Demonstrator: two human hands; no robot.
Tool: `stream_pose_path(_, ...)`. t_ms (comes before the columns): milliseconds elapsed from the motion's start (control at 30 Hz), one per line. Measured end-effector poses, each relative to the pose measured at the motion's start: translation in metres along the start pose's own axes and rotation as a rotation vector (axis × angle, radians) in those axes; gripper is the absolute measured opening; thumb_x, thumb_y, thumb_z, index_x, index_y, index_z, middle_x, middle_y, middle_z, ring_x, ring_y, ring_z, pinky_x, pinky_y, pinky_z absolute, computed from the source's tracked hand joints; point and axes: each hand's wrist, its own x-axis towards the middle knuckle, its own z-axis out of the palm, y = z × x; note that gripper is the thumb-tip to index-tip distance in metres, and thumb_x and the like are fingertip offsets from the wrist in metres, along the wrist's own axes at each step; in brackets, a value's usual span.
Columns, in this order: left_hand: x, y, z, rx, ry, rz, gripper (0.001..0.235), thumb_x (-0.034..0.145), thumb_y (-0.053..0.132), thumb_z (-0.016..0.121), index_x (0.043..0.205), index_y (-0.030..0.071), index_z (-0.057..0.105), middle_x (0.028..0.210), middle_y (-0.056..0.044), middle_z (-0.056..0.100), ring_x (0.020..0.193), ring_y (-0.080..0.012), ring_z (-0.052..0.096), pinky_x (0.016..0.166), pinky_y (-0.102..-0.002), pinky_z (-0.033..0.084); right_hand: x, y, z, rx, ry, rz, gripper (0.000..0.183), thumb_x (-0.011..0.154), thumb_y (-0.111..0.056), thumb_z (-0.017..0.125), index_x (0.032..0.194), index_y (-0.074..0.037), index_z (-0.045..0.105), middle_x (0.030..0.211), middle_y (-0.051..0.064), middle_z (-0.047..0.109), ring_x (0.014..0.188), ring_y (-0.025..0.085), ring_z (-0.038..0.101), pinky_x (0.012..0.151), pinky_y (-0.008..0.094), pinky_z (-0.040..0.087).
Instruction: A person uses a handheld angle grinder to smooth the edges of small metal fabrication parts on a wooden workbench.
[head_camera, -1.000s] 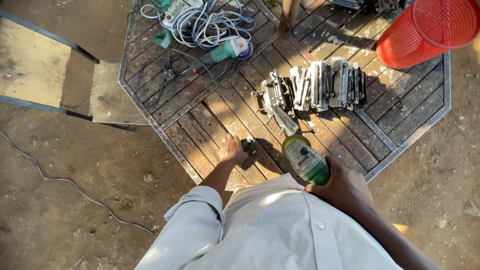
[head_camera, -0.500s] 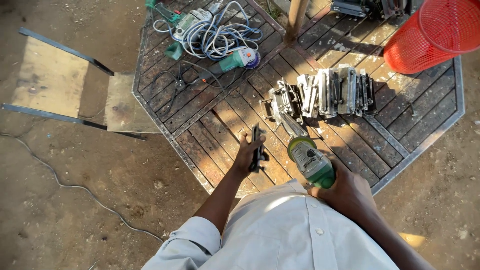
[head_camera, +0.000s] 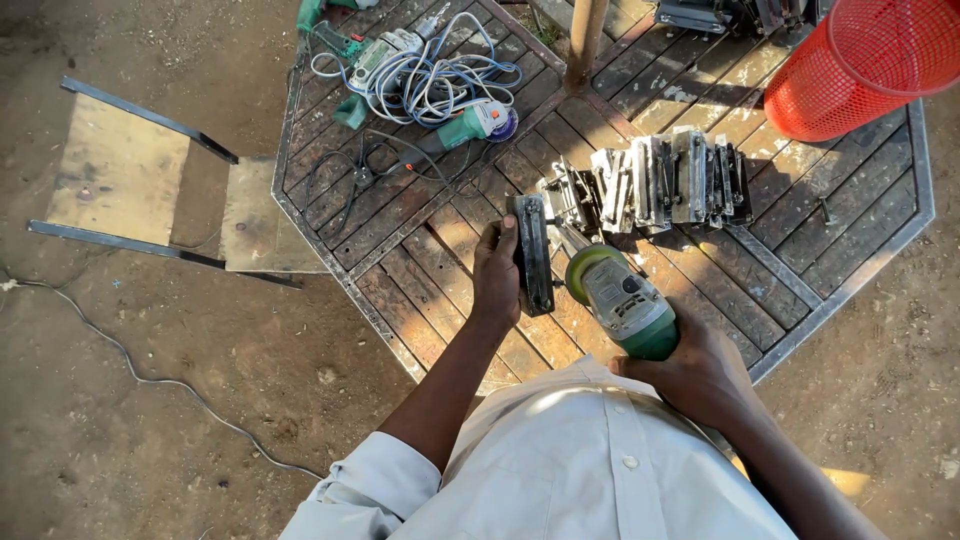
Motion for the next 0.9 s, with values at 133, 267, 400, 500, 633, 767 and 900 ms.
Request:
stream_pose_path(133,0.003,-0.01,-0.011,0.017,-0.041,-0.044,0.025,0.104,0.039,0.063,0.091,0.018,0.056,0.089,0.001,0.054,0.092,-0.0153,0.05,0.091,-0.038,0.043,0.002,0.015,0.003,0.019,0.026,-0.019,0.066,0.054,-0.035,0.093,0.113,-0.017,0.069,0.097,0.02,0.074,0.102,0.049,0.069,0.086,0.057,0.05)
stream_pose_path(267,-0.007,-0.017,-0.002,-0.183,-0.079,-0.202,0.035,0.102,0.053,0.057,0.096,0.019,0.061,0.096,-0.006,0.069,0.094,-0.0216,0.067,0.091,-0.04,0.051,0.001,0.021,0.003,-0.032,0.019,-0.047,0.064,0.054,-0.032,0.092,0.111,-0.017,0.068,0.095,0.021,0.074,0.099,0.052,0.069,0.084,0.059,0.051)
stream_pose_path(400,-0.015,-0.025,0.004,-0.279,-0.087,-0.244,0.037,0.106,0.049,0.051,0.108,0.016,0.065,0.106,-0.012,0.072,0.102,-0.027,0.071,0.098,-0.042,0.053,0.0,0.021,0.003,0.03,0.007,-0.091,0.06,0.054,-0.029,0.091,0.108,-0.016,0.07,0.093,0.021,0.075,0.097,0.052,0.07,0.084,0.058,0.052)
stream_pose_path(500,-0.012,-0.03,-0.01,-0.25,-0.121,-0.263,0.032,0.104,0.042,0.056,0.117,0.014,0.068,0.11,-0.017,0.073,0.106,-0.0317,0.071,0.098,-0.045,0.052,0.003,0.026,0.002,0.092,0.035,-0.114,0.062,0.054,-0.029,0.09,0.109,-0.013,0.068,0.093,0.024,0.073,0.096,0.054,0.069,0.082,0.06,0.05)
stream_pose_path(633,-0.021,-0.022,-0.004,-0.219,-0.212,-0.332,0.029,0.106,0.037,0.056,0.121,0.016,0.068,0.113,-0.015,0.073,0.106,-0.0297,0.071,0.097,-0.042,0.053,0.007,0.022,-0.006,0.087,0.043,-0.1,0.064,0.053,-0.03,0.09,0.111,-0.012,0.069,0.097,0.023,0.074,0.099,0.054,0.068,0.085,0.062,0.05)
stream_pose_path(767,-0.03,-0.023,-0.003,-0.233,-0.199,-0.406,0.025,0.104,0.033,0.058,0.117,0.015,0.069,0.111,-0.014,0.074,0.103,-0.0267,0.072,0.096,-0.039,0.054,0.016,0.027,-0.006,0.109,0.046,-0.123,0.069,0.052,-0.027,0.092,0.115,-0.01,0.068,0.099,0.025,0.073,0.102,0.054,0.067,0.087,0.062,0.049)
stream_pose_path(900,-0.04,-0.006,0.004,-0.237,-0.201,-0.425,0.025,0.105,0.031,0.057,0.118,0.014,0.069,0.11,-0.014,0.075,0.101,-0.0262,0.073,0.093,-0.037,0.056,0.025,0.031,-0.006,0.029,0.088,-0.121,0.067,0.056,-0.031,0.092,0.115,-0.013,0.067,0.102,0.021,0.072,0.105,0.052,0.066,0.087,0.063,0.05)
